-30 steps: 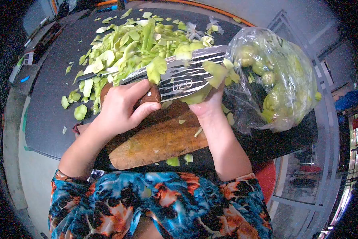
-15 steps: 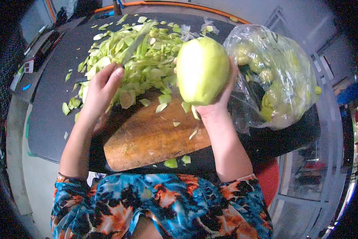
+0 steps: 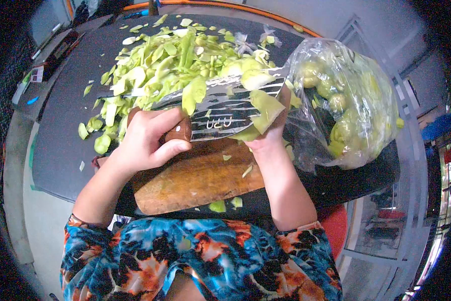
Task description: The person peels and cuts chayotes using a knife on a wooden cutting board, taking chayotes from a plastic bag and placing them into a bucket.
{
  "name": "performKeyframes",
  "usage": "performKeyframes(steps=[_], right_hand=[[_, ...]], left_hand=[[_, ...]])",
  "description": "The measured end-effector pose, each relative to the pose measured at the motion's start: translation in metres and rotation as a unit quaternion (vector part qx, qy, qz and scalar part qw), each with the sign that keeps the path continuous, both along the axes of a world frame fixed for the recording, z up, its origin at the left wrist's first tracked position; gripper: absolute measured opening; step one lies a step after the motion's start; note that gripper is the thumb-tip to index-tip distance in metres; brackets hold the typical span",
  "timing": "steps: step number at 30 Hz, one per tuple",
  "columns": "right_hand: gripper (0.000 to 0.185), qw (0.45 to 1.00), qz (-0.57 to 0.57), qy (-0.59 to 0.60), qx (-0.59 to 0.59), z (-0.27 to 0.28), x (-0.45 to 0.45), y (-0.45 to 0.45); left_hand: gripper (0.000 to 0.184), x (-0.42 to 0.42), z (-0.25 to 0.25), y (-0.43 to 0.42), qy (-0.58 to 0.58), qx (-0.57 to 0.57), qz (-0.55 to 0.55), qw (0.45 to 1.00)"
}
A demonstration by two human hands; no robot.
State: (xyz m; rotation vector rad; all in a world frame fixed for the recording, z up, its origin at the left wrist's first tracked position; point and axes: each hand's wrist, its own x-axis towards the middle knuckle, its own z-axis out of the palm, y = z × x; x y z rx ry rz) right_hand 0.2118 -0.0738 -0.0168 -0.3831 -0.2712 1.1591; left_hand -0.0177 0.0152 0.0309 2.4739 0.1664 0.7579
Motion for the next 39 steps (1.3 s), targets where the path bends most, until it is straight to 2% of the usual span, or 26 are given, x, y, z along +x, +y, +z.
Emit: performKeyframes(steps=[4,5,6,7,8,10,12,13,14,17,20,21,22,23,24,25,28,29,33,39], right_hand=[[0.054,0.999,0.026,-0.023,0.004,0.005,0.005,0.000],[0.054,0.997,-0.030,-0.065,-0.036,0.005,0.005,0.003],[0.060,0.997,-0.043,-0.043,-0.045,0.011,0.000,0.005],[0.064,0.993,0.061,-0.100,0.028,0.016,0.001,0.003],[0.068,0.969,0.163,-0.155,0.100,0.021,0.000,-0.001],[0.087,0.994,0.051,-0.092,-0.007,0.033,-0.019,-0.003],[0.085,0.994,0.030,-0.109,-0.012,0.036,-0.022,-0.006],[0.084,0.991,0.027,-0.130,-0.018,0.035,-0.018,-0.004],[0.075,0.988,0.093,-0.121,0.032,0.031,-0.009,-0.005],[0.073,0.993,-0.051,-0.074,-0.077,0.031,-0.008,0.004],[0.075,0.998,-0.041,-0.036,-0.036,0.023,-0.001,0.006],[0.081,0.988,-0.084,-0.109,-0.067,0.028,-0.012,0.000],[0.087,0.996,0.044,0.049,-0.067,0.021,0.001,-0.005],[0.088,0.993,0.076,0.064,-0.056,0.021,0.003,-0.004],[0.090,0.990,0.108,0.080,-0.046,0.021,0.004,-0.003],[0.086,0.993,0.071,0.078,-0.057,0.022,0.000,-0.001],[0.080,0.992,0.062,0.084,-0.064,0.025,-0.007,-0.001],[0.074,0.995,0.075,0.045,-0.050,0.024,-0.006,-0.003],[0.061,0.997,0.059,-0.033,-0.043,0.031,-0.013,-0.011],[0.061,0.997,0.059,-0.027,-0.034,0.031,-0.015,-0.008]], left_hand=[[0.038,0.000,0.000,0.000,0.014,-0.003,-0.005,1.000],[0.037,-0.001,0.001,0.002,0.020,-0.012,0.007,1.000],[0.035,-0.001,0.001,0.006,0.026,-0.022,0.020,0.999],[0.033,0.002,-0.001,0.010,0.049,-0.105,0.080,0.990],[0.032,0.004,-0.002,0.020,0.086,-0.140,0.168,0.972],[0.036,0.003,-0.017,0.044,0.033,-0.057,0.240,0.969],[0.035,0.002,-0.010,0.039,-0.007,-0.096,0.246,0.964],[0.034,0.002,-0.006,0.033,-0.024,-0.117,0.245,0.962],[0.033,0.001,-0.005,0.028,-0.022,-0.110,0.223,0.968],[0.030,-0.003,-0.005,0.017,-0.012,-0.098,0.140,0.985],[0.029,0.002,0.001,-0.002,0.004,-0.026,0.027,0.999],[0.030,0.006,-0.005,-0.005,0.008,0.001,-0.010,1.000],[0.031,0.010,-0.010,-0.008,0.012,0.028,-0.047,0.998],[0.033,0.013,-0.011,-0.013,0.010,0.061,-0.060,0.996],[0.034,0.016,-0.015,-0.017,0.001,0.101,-0.060,0.993],[0.035,0.018,-0.018,-0.019,-0.001,0.119,-0.055,0.991],[0.031,0.017,-0.021,-0.019,-0.008,0.154,-0.031,0.988],[0.029,0.017,-0.021,-0.018,-0.009,0.162,-0.022,0.987],[0.026,0.015,-0.009,-0.018,-0.036,0.146,-0.020,0.988],[0.028,0.015,-0.010,-0.019,-0.040,0.133,-0.008,0.990]])
